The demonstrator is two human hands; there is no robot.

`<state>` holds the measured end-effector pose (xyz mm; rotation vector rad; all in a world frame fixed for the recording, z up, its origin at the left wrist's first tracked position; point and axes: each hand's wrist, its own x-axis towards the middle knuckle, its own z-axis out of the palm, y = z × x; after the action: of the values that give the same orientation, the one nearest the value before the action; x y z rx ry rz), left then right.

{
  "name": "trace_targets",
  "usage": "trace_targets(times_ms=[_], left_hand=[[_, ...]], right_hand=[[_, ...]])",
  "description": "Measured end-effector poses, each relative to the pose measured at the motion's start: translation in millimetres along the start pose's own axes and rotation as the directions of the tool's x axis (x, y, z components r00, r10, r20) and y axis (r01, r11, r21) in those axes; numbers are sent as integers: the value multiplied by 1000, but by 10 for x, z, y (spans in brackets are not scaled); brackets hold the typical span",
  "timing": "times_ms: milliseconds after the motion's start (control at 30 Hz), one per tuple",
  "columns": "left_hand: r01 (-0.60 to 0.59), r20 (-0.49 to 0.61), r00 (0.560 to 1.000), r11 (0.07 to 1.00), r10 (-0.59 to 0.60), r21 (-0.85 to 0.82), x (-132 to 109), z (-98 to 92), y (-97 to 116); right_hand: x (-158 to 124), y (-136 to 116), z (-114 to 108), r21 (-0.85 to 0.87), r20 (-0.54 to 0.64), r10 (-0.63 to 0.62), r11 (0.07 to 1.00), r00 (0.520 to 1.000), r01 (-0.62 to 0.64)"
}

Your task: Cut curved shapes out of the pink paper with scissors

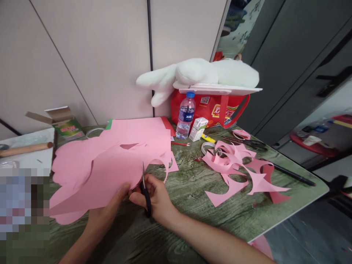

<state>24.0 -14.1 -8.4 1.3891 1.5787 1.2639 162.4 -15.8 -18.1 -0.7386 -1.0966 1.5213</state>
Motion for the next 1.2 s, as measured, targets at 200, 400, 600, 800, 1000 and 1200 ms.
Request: trace_targets(times_ms=[200,400,600,800,1000,1200], left_hand=[[-13,-7,1000,1000,13,-6,-2,24,2],[-48,16,999,999,48,-4,7,19,11],[-26,42,999,999,25,22,-3,3,19],[1,31,1000,1000,-2,11,16,-14,-7],[-19,27,999,1000,19,-5,36,-20,-58],[-43,42,998,998,41,51,52,-27,-16]], right_hand=[[-4,7,-3,-14,-11,7,1000,1000,-7],[0,20,-6,10,1,-6,1000,1000,6],[9,-9,14,-3,-4,5,1000,1000,-5],[1,-48,21,-48,-26,30,998,999,-31],[-4,-26,3,-41,-42,36,998,998,-38],[-5,-46,10,-45,-33,34,998,999,-35]])
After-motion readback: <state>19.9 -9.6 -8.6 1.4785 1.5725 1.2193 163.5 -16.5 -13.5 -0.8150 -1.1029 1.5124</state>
